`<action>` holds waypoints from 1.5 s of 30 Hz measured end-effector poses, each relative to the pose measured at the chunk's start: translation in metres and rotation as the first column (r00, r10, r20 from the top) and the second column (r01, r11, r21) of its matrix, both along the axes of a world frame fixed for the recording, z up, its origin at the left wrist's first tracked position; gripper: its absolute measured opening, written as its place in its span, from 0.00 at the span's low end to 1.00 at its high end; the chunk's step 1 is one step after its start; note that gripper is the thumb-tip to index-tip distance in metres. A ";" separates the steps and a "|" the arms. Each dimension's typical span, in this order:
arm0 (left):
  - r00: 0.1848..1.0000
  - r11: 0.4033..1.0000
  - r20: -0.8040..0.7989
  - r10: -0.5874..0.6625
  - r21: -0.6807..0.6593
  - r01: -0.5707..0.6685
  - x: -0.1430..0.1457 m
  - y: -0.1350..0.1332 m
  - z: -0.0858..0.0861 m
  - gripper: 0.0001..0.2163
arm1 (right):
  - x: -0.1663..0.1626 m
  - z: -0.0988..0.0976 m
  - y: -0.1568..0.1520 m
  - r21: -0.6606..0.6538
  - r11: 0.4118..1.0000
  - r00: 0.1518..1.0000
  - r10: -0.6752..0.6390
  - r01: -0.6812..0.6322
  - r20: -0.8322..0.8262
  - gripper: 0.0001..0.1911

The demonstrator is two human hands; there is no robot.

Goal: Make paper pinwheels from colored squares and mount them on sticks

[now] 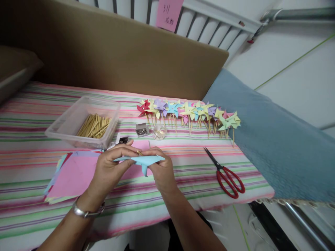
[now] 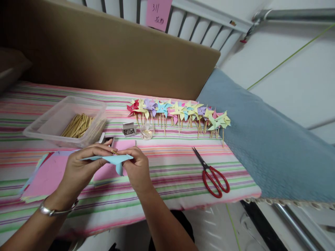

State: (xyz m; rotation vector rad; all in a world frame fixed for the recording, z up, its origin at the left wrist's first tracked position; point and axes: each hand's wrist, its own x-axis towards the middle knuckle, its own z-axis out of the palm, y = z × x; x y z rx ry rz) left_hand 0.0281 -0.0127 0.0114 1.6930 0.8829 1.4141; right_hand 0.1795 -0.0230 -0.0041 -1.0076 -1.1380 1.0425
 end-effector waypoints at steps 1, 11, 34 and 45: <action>1.000 1.000 0.001 0.000 0.001 0.000 0.000 0.000 0.000 0.07 | 0.000 0.000 0.000 0.006 1.000 1.000 -0.004 0.004 0.003 0.05; 1.000 1.000 -0.005 0.004 0.000 -0.004 0.000 -0.001 0.000 0.07 | 0.000 -0.001 0.000 -0.001 1.000 1.000 0.011 -0.011 -0.026 0.05; 0.999 0.999 0.019 0.033 -0.037 -0.032 0.002 -0.002 -0.002 0.05 | -0.002 -0.002 0.000 -0.047 0.999 1.000 0.023 -0.024 -0.021 0.03; 0.999 0.998 0.022 0.048 -0.039 -0.047 0.002 -0.002 -0.001 0.05 | -0.004 0.000 -0.002 -0.048 0.999 1.000 0.014 -0.014 0.000 0.03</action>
